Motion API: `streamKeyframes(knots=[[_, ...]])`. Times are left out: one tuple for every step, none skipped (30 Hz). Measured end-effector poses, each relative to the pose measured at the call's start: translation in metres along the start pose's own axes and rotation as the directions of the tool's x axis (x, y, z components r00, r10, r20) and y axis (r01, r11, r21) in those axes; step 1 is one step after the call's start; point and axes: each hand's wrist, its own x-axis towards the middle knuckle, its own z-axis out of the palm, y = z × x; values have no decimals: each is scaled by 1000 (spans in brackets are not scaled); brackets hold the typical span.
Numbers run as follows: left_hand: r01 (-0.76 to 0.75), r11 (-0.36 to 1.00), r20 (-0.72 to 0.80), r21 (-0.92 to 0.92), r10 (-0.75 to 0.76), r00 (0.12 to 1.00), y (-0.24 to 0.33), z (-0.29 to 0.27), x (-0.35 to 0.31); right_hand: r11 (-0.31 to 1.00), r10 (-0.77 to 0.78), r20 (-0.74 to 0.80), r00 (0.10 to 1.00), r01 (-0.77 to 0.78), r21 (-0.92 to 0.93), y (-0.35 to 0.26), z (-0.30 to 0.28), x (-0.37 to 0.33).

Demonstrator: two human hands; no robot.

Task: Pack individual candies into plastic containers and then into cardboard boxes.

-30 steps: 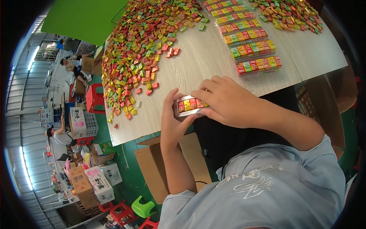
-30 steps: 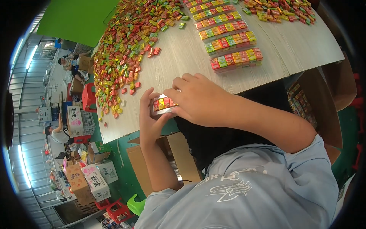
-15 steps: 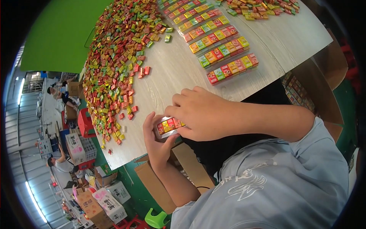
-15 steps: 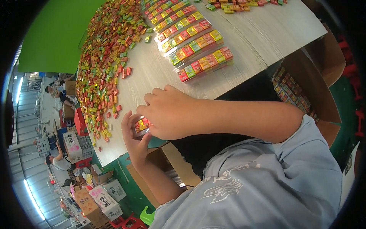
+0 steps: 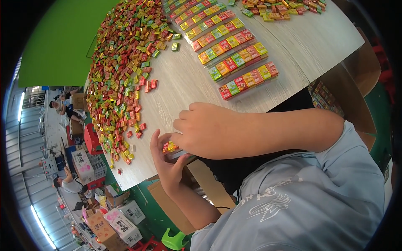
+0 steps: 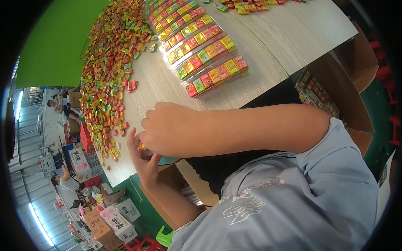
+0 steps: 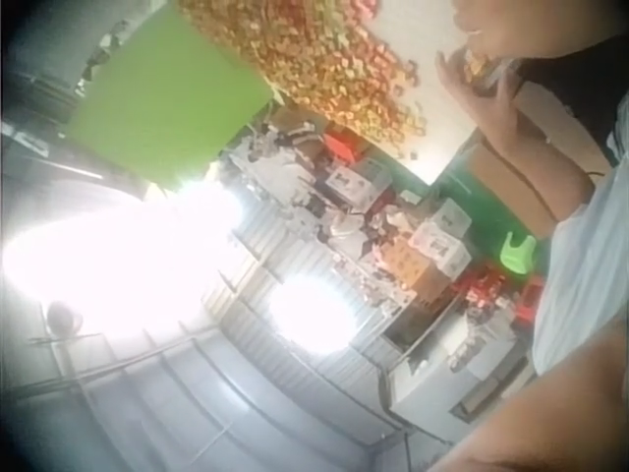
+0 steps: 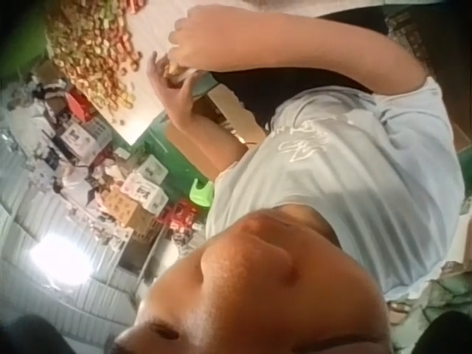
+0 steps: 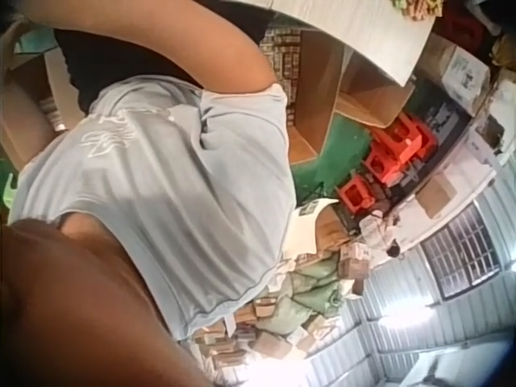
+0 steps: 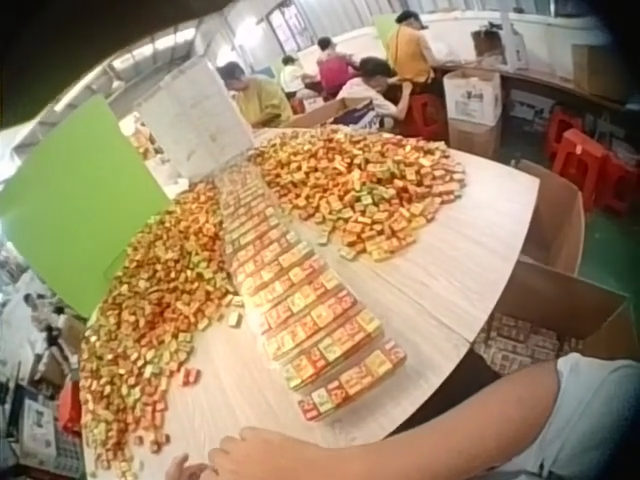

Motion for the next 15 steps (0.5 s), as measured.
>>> streamKeyframes(knots=[[30,999,-19,-32,-31,999,2,2,-2,999,-23,-20,1000,22,-30,0,-5,-1],[59,996,-38,-66,-62,997,3,5,-3,997,-46,-37,998,44,-62,0,-10,-2],[64,995,-41,-74,-68,997,-4,3,-2,997,-46,-27,999,44,-59,1,-18,-3],[22,1000,-28,2,-22,999,-12,-4,-1,996,-52,-55,997,48,-77,2,-29,-7],[-15,997,-14,76,17,1000,-15,-6,-2,995,-59,-78,995,52,-89,3,-37,-10],[-4,998,-28,63,6,1000,-17,-6,-4,991,-63,-123,990,48,-122,7,-45,-18],[-37,996,-45,80,41,998,-9,-1,-2,987,-71,-163,984,46,-153,12,-54,-29],[-68,993,-62,94,74,995,-3,3,-1,983,-31,-184,982,-3,-184,18,-63,-40],[-38,993,-37,110,42,998,-2,2,0,975,5,-204,979,-50,-215,24,-73,-51],[-18,995,-64,94,24,998,-2,-2,-1,979,-9,-175,984,-27,-204,29,-82,-61],[-32,993,-60,113,39,997,-4,-3,-3,963,14,-164,986,-57,-262,38,-91,-73],[-45,990,-58,133,53,997,-5,-4,-4,944,34,-155,987,-83,-319,45,-96,-82],[-58,989,-67,138,68,995,-2,-3,-2,948,22,-118,993,-58,-313,49,-102,-92],[-36,984,-77,173,50,996,0,-2,1,930,65,-116,991,-103,-352,52,-104,-101],[-3,980,-97,200,23,995,1,-2,1,909,105,-118,987,-144,-390,55,-103,-107]])
